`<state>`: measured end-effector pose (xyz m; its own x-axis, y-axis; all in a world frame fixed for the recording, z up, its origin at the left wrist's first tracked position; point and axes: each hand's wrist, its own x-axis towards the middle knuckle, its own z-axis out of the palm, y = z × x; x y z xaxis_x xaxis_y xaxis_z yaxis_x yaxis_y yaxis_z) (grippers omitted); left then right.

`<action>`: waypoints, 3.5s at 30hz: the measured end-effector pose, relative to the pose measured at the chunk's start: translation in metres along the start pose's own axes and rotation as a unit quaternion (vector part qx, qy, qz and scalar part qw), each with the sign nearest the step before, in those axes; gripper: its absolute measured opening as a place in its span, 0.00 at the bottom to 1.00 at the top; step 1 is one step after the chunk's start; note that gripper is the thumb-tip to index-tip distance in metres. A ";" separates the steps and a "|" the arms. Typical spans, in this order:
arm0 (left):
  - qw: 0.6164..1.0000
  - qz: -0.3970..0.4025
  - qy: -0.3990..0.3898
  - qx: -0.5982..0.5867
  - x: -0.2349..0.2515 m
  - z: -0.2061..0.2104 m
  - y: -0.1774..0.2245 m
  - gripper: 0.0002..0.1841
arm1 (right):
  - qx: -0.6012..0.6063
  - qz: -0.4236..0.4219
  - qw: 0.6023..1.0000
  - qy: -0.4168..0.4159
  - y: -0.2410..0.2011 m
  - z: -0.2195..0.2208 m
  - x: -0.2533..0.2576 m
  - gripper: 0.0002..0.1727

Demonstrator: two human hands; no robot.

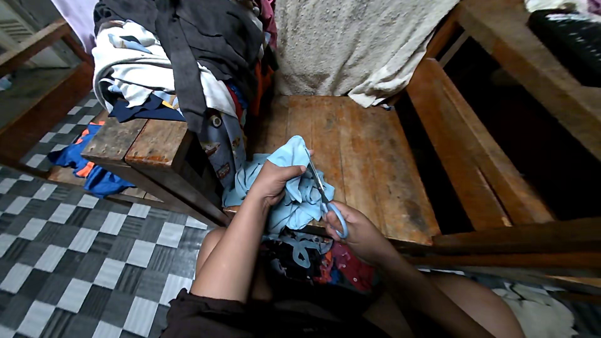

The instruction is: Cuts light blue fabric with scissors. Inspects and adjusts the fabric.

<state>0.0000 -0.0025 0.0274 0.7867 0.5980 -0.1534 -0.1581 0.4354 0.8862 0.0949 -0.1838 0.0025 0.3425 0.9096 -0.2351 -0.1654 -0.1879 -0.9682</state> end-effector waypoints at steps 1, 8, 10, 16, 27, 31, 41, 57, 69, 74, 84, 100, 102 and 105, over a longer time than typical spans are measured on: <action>1.000 0.000 -0.001 0.006 0.000 0.000 0.000 0.24 | 0.006 0.004 1.000 0.000 -0.001 0.000 0.000 0.04; 0.998 -0.011 -0.045 0.042 -0.001 -0.003 0.002 0.24 | 0.031 0.008 0.999 -0.028 -0.003 -0.002 -0.002 0.05; 0.998 -0.018 -0.049 0.046 -0.002 -0.003 0.002 0.23 | 0.056 -0.005 0.997 -0.050 0.002 -0.005 -0.002 0.12; 0.995 -0.036 -0.054 0.071 -0.003 -0.001 0.004 0.22 | 0.084 -0.018 0.995 -0.051 0.004 -0.006 -0.001 0.16; 0.991 -0.023 -0.093 0.095 -0.002 -0.003 0.002 0.27 | 0.069 -0.018 0.997 -0.020 0.001 -0.004 0.000 0.13; 0.990 -0.020 -0.096 0.103 -0.002 -0.003 0.003 0.26 | 0.059 -0.016 0.998 -0.011 0.000 -0.002 -0.001 0.10; 0.984 -0.024 -0.102 0.141 -0.003 -0.007 0.006 0.27 | 0.062 -0.012 0.998 -0.014 -0.002 -0.003 -0.001 0.08; 0.964 -0.037 -0.143 0.222 -0.008 -0.008 0.011 0.18 | 0.051 -0.010 0.999 -0.009 -0.003 -0.007 -0.002 0.15; 0.996 0.022 0.005 0.086 -0.004 -0.008 0.006 0.12 | 0.011 -0.017 0.999 -0.033 -0.004 -0.014 -0.003 0.08; 0.998 0.027 0.053 0.002 0.000 -0.002 0.002 0.13 | 0.013 -0.006 0.998 -0.055 -0.003 -0.015 -0.002 0.06; 1.000 0.012 0.008 0.022 -0.002 -0.001 0.001 0.18 | 0.016 -0.025 0.998 -0.057 0.003 -0.010 0.001 0.12; 1.000 0.011 -0.006 0.021 0.000 -0.001 0.000 0.23 | 0.026 0.000 1.000 -0.015 -0.001 -0.002 0.000 0.05; 1.000 0.011 -0.007 0.022 0.000 -0.001 0.000 0.24 | 0.031 0.001 0.999 -0.019 -0.001 -0.002 0.000 0.05; 0.999 0.005 -0.024 0.040 -0.001 -0.002 0.001 0.26 | 0.031 -0.006 0.999 -0.031 0.000 -0.004 0.000 0.08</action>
<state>-0.0020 -0.0010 0.0276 0.8134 0.5681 -0.1253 -0.1190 0.3733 0.9201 0.0989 -0.1855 0.0023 0.2871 0.9333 -0.2157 -0.2192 -0.1552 -0.9632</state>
